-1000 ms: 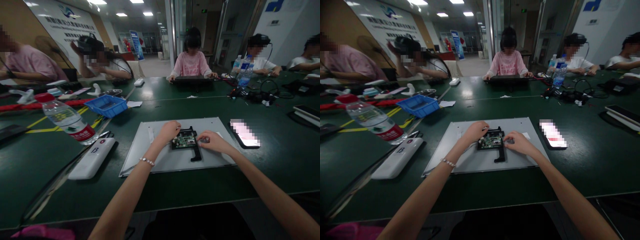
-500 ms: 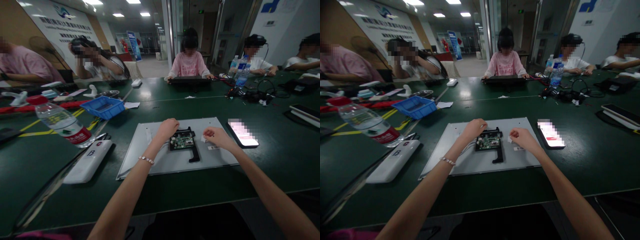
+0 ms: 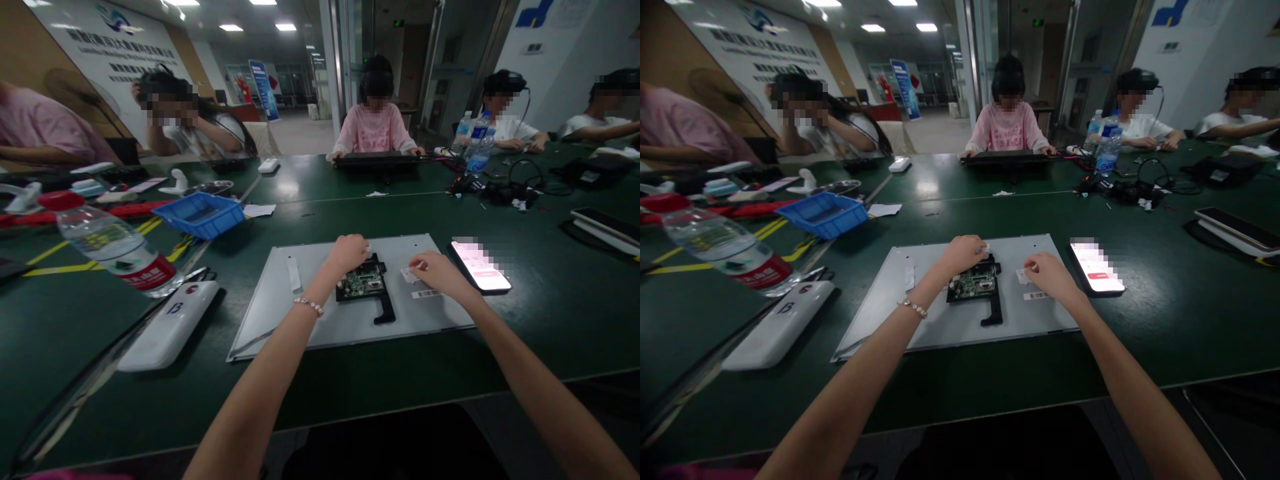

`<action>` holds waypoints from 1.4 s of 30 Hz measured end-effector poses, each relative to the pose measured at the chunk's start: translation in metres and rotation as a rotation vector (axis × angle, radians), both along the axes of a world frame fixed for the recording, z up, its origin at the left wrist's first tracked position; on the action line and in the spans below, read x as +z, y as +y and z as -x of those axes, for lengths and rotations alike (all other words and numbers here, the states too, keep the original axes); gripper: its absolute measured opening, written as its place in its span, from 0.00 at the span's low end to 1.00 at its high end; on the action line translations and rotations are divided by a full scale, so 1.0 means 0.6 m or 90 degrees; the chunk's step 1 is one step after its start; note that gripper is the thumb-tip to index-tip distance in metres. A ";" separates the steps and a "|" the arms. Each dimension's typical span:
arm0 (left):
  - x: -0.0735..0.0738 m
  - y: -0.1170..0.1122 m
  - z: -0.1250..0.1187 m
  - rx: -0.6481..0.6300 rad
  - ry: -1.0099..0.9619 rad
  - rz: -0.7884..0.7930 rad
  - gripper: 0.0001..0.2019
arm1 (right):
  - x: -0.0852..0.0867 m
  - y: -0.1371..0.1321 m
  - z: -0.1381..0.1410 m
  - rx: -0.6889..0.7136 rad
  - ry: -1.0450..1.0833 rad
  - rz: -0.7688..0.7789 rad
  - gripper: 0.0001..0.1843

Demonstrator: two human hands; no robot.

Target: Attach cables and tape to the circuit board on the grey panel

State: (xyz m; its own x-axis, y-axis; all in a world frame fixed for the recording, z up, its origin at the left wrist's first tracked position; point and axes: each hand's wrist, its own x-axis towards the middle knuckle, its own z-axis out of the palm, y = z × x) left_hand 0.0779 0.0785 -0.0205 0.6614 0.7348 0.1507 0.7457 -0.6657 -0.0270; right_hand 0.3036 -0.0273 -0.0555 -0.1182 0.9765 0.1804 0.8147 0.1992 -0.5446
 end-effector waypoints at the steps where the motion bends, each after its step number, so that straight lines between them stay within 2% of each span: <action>1: 0.004 -0.001 0.011 0.000 -0.003 0.000 0.12 | 0.001 0.000 0.001 -0.002 0.002 -0.004 0.10; 4: 0.018 -0.007 0.062 -0.005 -0.033 0.002 0.15 | 0.004 -0.003 0.005 -0.010 0.008 -0.024 0.10; 9: 0.031 -0.011 0.191 0.046 -0.089 0.034 0.16 | 0.009 -0.010 0.015 -0.002 0.022 -0.051 0.11; 13: 0.015 -0.006 0.283 0.142 -0.170 0.046 0.20 | 0.009 -0.014 0.023 0.004 0.030 -0.062 0.10; 16: -0.006 -0.004 0.317 0.171 -0.242 0.123 0.23 | 0.007 -0.015 0.027 0.015 0.028 -0.065 0.10; 18: -0.017 -0.005 0.321 0.164 -0.271 0.164 0.21 | 0.005 -0.015 0.029 0.020 0.024 -0.069 0.11; 21: -0.019 -0.010 0.313 0.171 -0.282 0.150 0.14 | 0.003 -0.013 0.030 0.019 0.014 -0.073 0.11; 23: -0.007 -0.017 0.304 0.186 -0.317 0.132 0.12 | 0.003 -0.013 0.030 0.020 0.012 -0.079 0.10; 25: 0.011 -0.029 0.294 0.199 -0.402 0.141 0.12 | 0.005 -0.013 0.030 0.019 0.015 -0.093 0.10; 27: 0.030 -0.047 0.286 0.208 -0.500 0.180 0.14 | 0.006 -0.014 0.031 0.016 0.025 -0.111 0.11; 29: 0.042 -0.068 0.279 0.201 -0.537 0.225 0.14 | 0.008 -0.016 0.032 0.014 0.034 -0.125 0.11; 32: 0.038 -0.097 0.275 0.180 -0.457 0.234 0.12 | 0.007 -0.017 0.034 0.015 0.034 -0.127 0.10; 36: 0.011 -0.122 0.276 0.198 -0.314 0.178 0.10 | 0.004 -0.016 0.035 0.020 0.024 -0.123 0.10; 38: 0.006 -0.133 0.273 0.202 -0.296 0.119 0.12 | 0.003 -0.015 0.034 0.022 0.023 -0.124 0.10; 40: 0.009 -0.145 0.264 0.194 -0.284 0.037 0.14 | 0.003 -0.015 0.033 0.023 0.021 -0.124 0.10; 42: 0.014 -0.158 0.251 0.171 -0.249 -0.008 0.12 | 0.004 -0.015 0.033 0.024 0.018 -0.126 0.10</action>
State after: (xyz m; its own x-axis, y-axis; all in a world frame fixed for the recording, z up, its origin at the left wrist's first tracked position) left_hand -0.0728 -0.0163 -0.0119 0.3398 0.8689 0.3599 0.8474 -0.4489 0.2836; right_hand 0.2840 -0.0361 -0.0530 -0.1467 0.9166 0.3719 0.7892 0.3352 -0.5146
